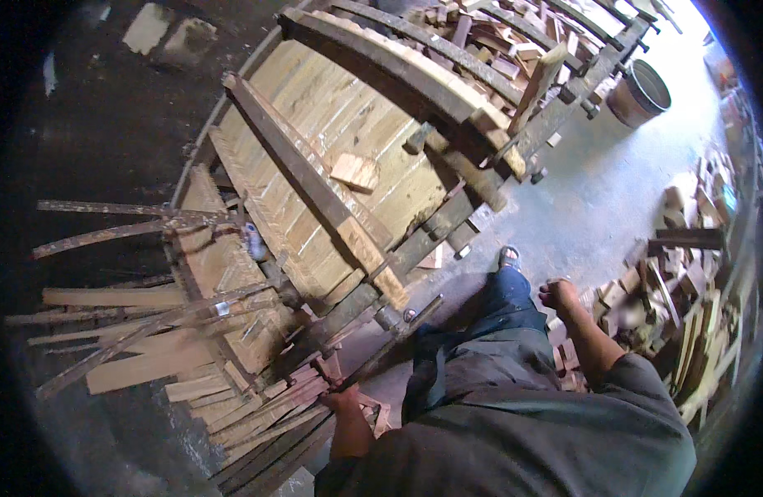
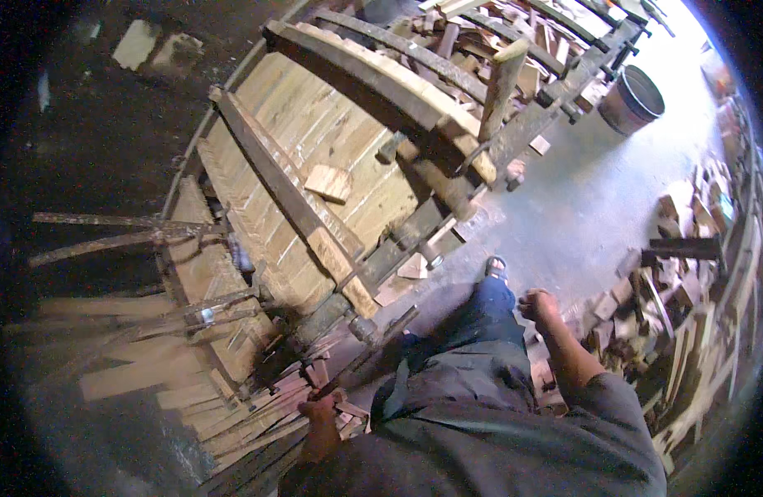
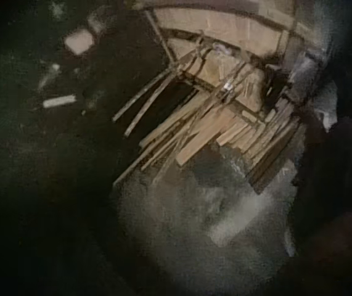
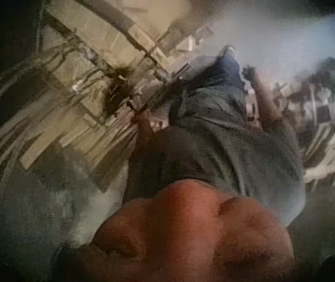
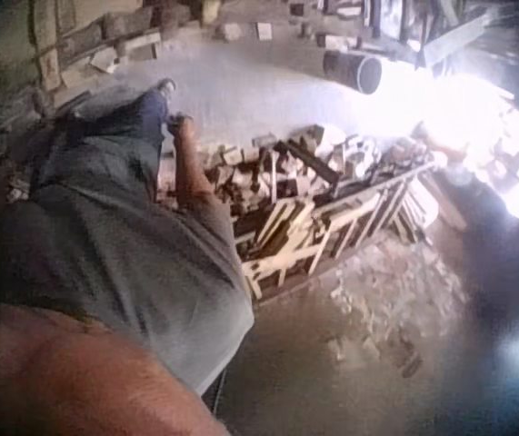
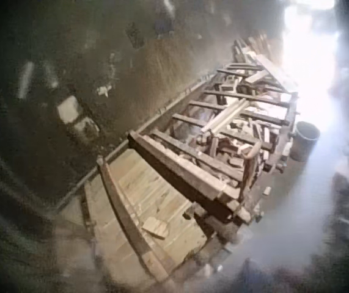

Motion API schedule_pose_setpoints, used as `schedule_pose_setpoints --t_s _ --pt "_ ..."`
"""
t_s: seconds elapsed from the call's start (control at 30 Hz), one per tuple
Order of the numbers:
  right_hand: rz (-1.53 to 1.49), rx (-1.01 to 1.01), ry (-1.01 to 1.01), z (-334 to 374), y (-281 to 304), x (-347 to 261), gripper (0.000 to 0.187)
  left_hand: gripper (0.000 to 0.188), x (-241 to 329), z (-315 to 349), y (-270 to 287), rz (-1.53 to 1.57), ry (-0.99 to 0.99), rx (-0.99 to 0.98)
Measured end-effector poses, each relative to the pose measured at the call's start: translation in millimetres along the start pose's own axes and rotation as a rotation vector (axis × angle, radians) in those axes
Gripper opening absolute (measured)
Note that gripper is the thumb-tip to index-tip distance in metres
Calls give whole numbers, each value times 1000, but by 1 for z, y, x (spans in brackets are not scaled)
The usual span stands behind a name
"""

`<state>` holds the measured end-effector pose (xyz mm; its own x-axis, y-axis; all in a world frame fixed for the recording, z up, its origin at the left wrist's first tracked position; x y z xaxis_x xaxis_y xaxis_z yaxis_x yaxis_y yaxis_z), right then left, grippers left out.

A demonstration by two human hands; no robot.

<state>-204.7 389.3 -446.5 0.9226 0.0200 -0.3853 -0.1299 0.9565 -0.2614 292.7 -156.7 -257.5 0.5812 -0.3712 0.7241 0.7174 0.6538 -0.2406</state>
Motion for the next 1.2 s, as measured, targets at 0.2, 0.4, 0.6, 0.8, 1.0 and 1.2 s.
schedule_pose_setpoints --t_s 0.2,0.4,0.6,0.8,1.0,1.2 --pt "30 243 -106 23 -67 -119 11 37 19 157 -42 2 -286 85" --pt "124 22 -365 21 -222 -41 22 32 -6 142 -56 -61 -241 -178" --pt "-282 -501 -453 13 -371 149 38 28 8 150 -55 -107 -202 -220" --pt "-434 -88 -385 31 -396 173 36 34 7 163 -58 -61 -17 -386" --pt "-401 -110 -410 57 -405 163 28 35 20 163 -65 -175 11 -163" --pt "-243 -186 -483 36 -396 173 28 23 22 163 -58 -343 -144 -484"
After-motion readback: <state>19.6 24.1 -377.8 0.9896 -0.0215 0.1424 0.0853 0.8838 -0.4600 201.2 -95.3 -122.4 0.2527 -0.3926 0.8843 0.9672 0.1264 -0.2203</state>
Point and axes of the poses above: each hand's wrist, its own z-axis away from the middle knuckle, its own y-axis out of the back of the hand, x = y × z, the point moved 3 cm from there along -z, towards the middle knuckle, and after that the axes turned 6 degrees about -y, right-handed, at the moved point
